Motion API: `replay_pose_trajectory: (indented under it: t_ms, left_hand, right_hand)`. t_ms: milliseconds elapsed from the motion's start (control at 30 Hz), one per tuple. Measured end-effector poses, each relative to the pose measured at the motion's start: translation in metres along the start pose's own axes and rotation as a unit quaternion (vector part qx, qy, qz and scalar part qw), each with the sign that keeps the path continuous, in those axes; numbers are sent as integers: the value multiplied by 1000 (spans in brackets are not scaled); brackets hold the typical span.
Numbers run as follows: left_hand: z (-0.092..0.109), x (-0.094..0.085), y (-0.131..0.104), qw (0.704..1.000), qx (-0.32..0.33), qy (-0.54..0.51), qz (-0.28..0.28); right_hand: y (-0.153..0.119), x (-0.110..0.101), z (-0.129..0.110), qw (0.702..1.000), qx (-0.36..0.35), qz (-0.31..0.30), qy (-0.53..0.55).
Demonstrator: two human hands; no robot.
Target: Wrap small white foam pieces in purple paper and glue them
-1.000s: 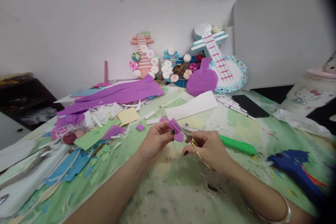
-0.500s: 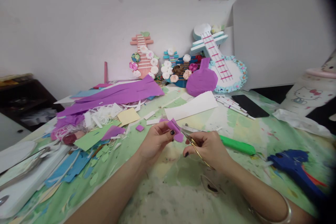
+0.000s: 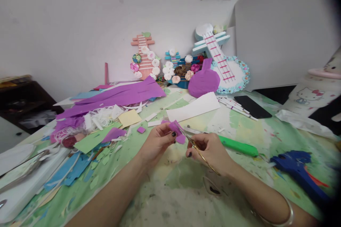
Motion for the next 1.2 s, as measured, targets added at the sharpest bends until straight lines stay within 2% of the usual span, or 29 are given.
replay_pose_trajectory:
  t_ms: [233, 467, 733, 1200]
  left_hand:
    - [-3, 0, 0, 1000, -2, 14, -18]
    - [-3, 0, -1, 999, -12, 30, -25]
    - [-1, 1, -2, 998, -3, 44, -47]
    - [2, 1, -3, 998, -4, 36, -51]
  right_hand:
    - [2, 1, 3, 1000, 18, -5, 22]
    - [4, 0, 3, 1000, 18, 9, -13]
    - [7, -5, -2, 999, 19, 40, 3]
    - [12, -10, 5, 996, 54, 68, 22]
Point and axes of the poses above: each hand's wrist, its own y-axis towards the middle knuckle, its own x-axis out of the palm, z = x × y, the point moved 1 cm from there along y, towards the middle knuckle, and after that the axes turned 6 degrees about y, right-handed, at the moved point
